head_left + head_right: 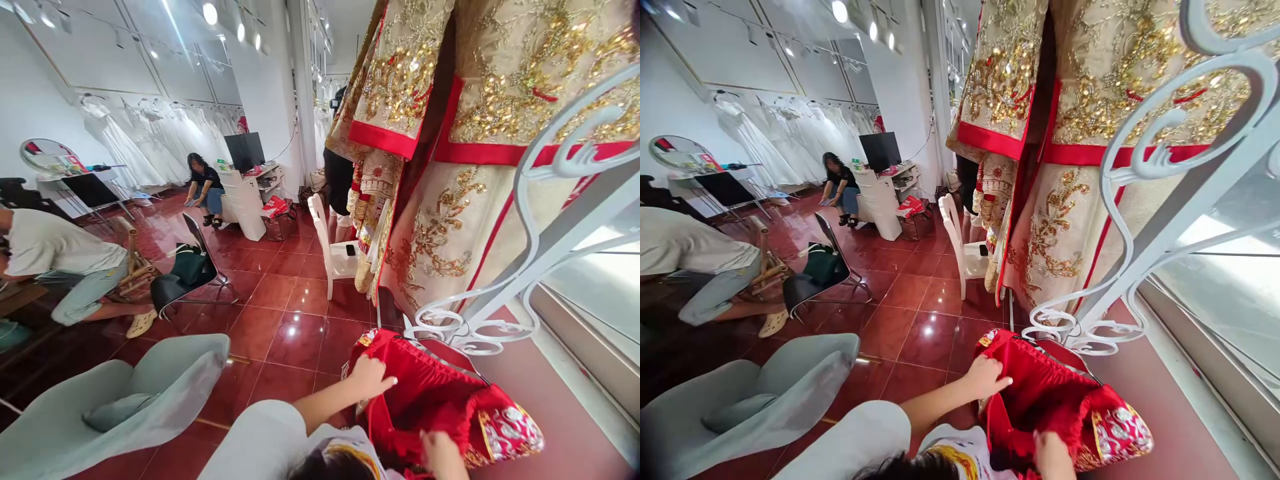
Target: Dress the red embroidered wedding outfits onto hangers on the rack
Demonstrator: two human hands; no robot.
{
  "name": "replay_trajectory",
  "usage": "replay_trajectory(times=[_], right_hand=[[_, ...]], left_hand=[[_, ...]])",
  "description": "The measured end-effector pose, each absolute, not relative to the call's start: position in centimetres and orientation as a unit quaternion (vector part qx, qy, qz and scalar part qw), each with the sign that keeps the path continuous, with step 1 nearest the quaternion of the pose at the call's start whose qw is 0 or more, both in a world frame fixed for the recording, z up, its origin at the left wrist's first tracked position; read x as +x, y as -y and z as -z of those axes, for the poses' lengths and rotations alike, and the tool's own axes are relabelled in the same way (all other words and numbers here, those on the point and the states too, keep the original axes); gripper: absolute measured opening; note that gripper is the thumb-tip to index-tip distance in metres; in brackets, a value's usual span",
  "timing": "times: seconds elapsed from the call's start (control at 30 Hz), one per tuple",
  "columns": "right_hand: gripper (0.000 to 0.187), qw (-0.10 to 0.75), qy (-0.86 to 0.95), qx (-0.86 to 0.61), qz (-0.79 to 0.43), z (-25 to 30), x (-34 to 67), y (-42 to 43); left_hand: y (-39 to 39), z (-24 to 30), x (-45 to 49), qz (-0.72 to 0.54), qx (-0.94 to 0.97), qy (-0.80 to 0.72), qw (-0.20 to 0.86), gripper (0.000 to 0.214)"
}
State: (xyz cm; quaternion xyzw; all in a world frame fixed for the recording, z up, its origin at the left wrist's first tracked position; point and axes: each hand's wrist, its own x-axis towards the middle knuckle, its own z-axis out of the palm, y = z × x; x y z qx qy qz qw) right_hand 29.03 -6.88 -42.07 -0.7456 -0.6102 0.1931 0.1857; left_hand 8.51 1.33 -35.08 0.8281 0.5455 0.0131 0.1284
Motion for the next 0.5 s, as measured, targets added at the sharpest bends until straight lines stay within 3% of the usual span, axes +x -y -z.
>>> replay_trajectory(times=[0.1, 0.17, 0.23, 0.3, 0.37, 0.5], right_hand=[[0.045, 0.252, 0.562, -0.788, -0.004, 35.7, 31.5, 3.6], [0.055, 0.251, 0.564, -0.780, 0.104, 33.3, 33.2, 1.8], [0.053, 0.192, 0.586, -0.781, 0.096, 32.9, 35.0, 0.5], [0.046, 0.152, 0.604, -0.779, 0.071, 33.9, 36.5, -0.4], [0.041, 0.148, 0.620, -0.768, 0.058, 35.2, 37.6, -1.1], [0.033, 0.172, 0.663, -0.728, 0.034, 36.5, 38.0, -1.9]], left_hand=[[-2.7, 34.5, 8.4, -0.089, 0.774, -0.622, 0.077, 0.044], [-4.5, 34.0, 8.2, -0.136, 0.731, -0.666, 0.064, 0.057], [-6.6, 33.8, 8.2, -0.148, 0.709, -0.683, 0.095, 0.059], [-8.4, 34.0, 8.3, -0.127, 0.724, -0.662, 0.143, 0.041], [-9.3, 34.4, 8.2, -0.109, 0.741, -0.640, 0.173, 0.027], [-9.0, 33.9, 6.9, -0.096, 0.755, -0.624, 0.179, 0.022]])
